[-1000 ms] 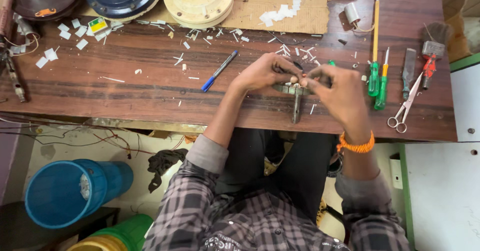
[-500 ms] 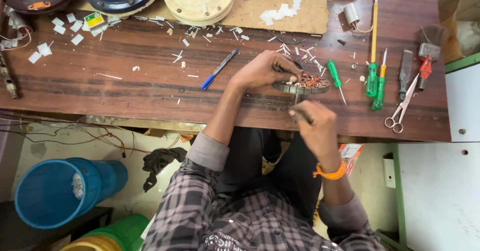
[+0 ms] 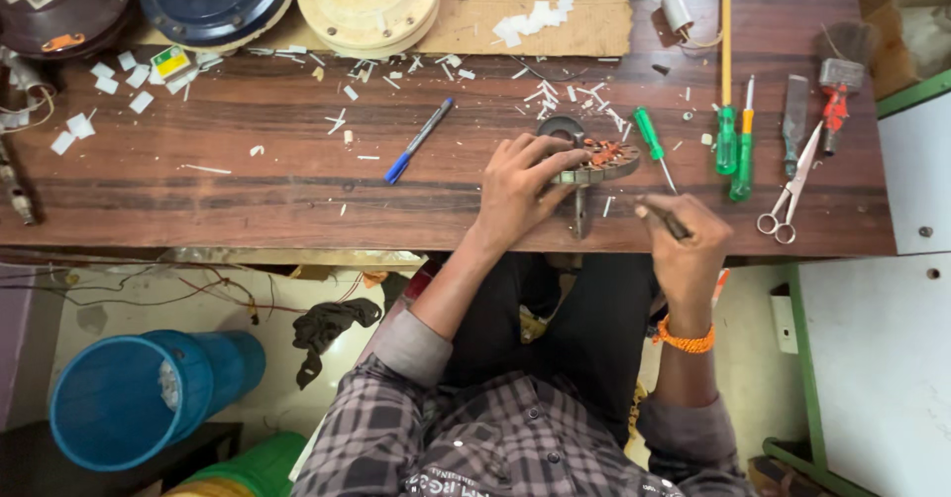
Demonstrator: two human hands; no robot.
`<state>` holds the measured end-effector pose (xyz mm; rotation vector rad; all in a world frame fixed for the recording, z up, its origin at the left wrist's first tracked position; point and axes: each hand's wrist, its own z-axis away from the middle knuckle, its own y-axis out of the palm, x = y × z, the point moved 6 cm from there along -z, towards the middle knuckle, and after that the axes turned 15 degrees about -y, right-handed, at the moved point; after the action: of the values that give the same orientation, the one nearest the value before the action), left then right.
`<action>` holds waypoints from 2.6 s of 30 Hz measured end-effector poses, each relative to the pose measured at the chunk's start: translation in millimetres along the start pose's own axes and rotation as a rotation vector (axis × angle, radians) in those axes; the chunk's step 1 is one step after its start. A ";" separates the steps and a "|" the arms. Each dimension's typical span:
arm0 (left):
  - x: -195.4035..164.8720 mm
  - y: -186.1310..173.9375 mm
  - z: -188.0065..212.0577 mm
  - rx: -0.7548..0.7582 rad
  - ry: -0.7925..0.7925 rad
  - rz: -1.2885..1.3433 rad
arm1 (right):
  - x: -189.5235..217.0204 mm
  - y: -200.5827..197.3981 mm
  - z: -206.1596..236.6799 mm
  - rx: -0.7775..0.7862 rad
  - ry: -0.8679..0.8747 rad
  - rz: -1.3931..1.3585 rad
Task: The person sits at a workbench and fits small copper pieces one at a time into the slots of a circular motor rotor held in a fixture, pressing each piece into place by hand and working around the rotor's circumference.
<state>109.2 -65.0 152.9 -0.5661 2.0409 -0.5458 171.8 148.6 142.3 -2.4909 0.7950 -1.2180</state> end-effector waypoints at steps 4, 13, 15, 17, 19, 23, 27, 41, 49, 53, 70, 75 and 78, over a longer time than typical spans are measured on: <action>3.6 1.2 8.2 -0.017 0.024 0.004 | 28.6 -3.9 -19.9 0.069 -0.014 0.008; 2.5 -8.3 11.6 0.001 0.013 0.001 | 53.2 18.5 -67.1 0.172 -0.163 0.052; 1.9 -8.1 12.5 -0.002 0.017 0.007 | 43.3 22.5 -73.0 0.193 -0.156 0.061; 2.9 -7.7 12.7 -0.001 0.020 0.015 | 27.3 29.6 -80.6 0.219 -0.116 0.083; 3.3 -8.7 11.3 -0.003 0.052 0.019 | 12.0 38.9 -92.9 0.275 -0.130 0.114; 2.4 -14.1 4.2 0.054 0.118 -0.049 | -7.4 58.0 -105.6 0.395 -0.112 0.021; 6.0 -22.9 -5.7 0.121 -0.082 0.138 | -16.1 63.9 -109.3 0.447 -0.045 0.125; 62.0 26.9 -45.6 0.620 -0.364 0.648 | 38.8 57.0 -101.0 0.456 0.075 0.193; 59.5 16.3 -41.2 0.700 -0.300 0.631 | 94.7 47.4 -66.4 0.354 -0.180 0.090; 49.6 15.6 -45.1 0.652 -0.229 0.601 | 89.5 37.5 -46.9 0.283 -0.186 0.108; -6.8 -16.7 -4.2 0.177 -0.038 0.139 | -10.3 43.2 38.6 0.103 0.175 0.033; -8.1 -10.9 6.4 0.022 -0.010 0.023 | -17.3 19.9 27.9 0.063 0.189 -0.122; -4.6 -9.6 8.4 0.028 0.016 0.009 | -4.0 3.8 11.3 0.089 0.176 -0.134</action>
<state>120.3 -71.2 157.5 -0.5371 2.0468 -0.5748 177.3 147.7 131.1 -2.4234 0.6068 -1.5016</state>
